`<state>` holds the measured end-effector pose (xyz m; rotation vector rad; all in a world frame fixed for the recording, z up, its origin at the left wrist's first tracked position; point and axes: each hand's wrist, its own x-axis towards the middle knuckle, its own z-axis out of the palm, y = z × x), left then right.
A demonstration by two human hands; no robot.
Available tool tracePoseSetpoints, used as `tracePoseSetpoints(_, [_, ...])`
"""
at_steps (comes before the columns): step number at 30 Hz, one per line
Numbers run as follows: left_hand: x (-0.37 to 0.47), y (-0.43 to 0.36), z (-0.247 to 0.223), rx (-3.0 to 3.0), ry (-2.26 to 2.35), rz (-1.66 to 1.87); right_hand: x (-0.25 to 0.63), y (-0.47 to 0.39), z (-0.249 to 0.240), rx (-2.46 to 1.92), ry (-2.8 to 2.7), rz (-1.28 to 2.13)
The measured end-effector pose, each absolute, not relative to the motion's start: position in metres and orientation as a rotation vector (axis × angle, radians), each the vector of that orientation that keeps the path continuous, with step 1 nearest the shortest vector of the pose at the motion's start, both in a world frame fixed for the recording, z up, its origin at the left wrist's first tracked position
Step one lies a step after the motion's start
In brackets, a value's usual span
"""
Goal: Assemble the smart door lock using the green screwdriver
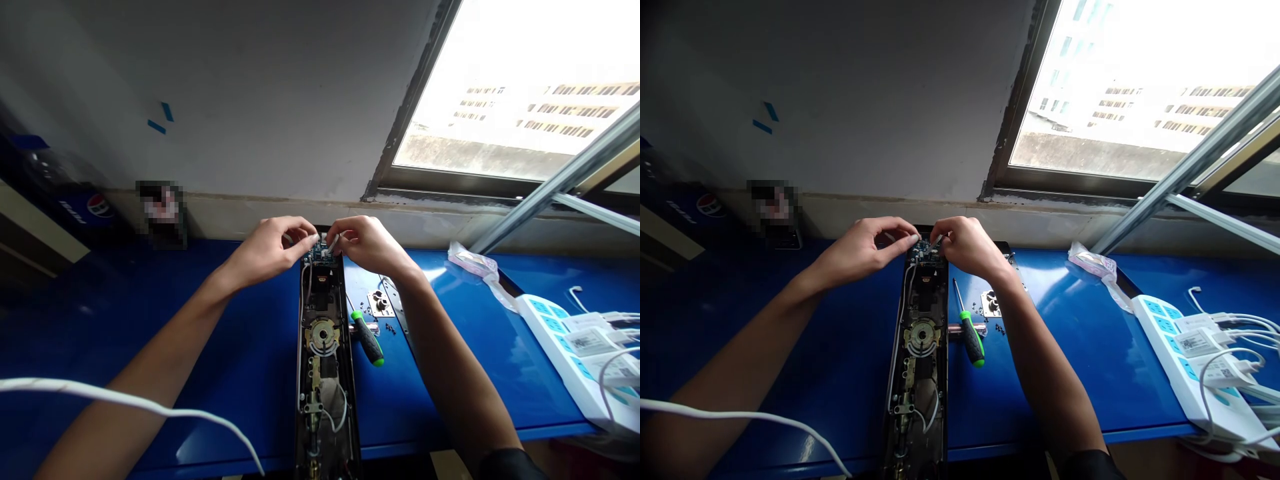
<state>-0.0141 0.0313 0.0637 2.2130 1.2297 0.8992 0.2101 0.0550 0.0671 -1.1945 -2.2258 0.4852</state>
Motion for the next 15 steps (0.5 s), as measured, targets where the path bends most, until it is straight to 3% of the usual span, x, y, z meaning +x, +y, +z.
tracePoseSetpoints(5, [-0.022,0.038,0.048,2.198,1.41,0.753,0.215,0.048,0.08,-0.985,-2.452,0.633])
tracePoseSetpoints(15, [-0.02,0.036,0.045,2.073,1.237,0.64,0.194,0.045,0.065,-1.099,-2.476,0.352])
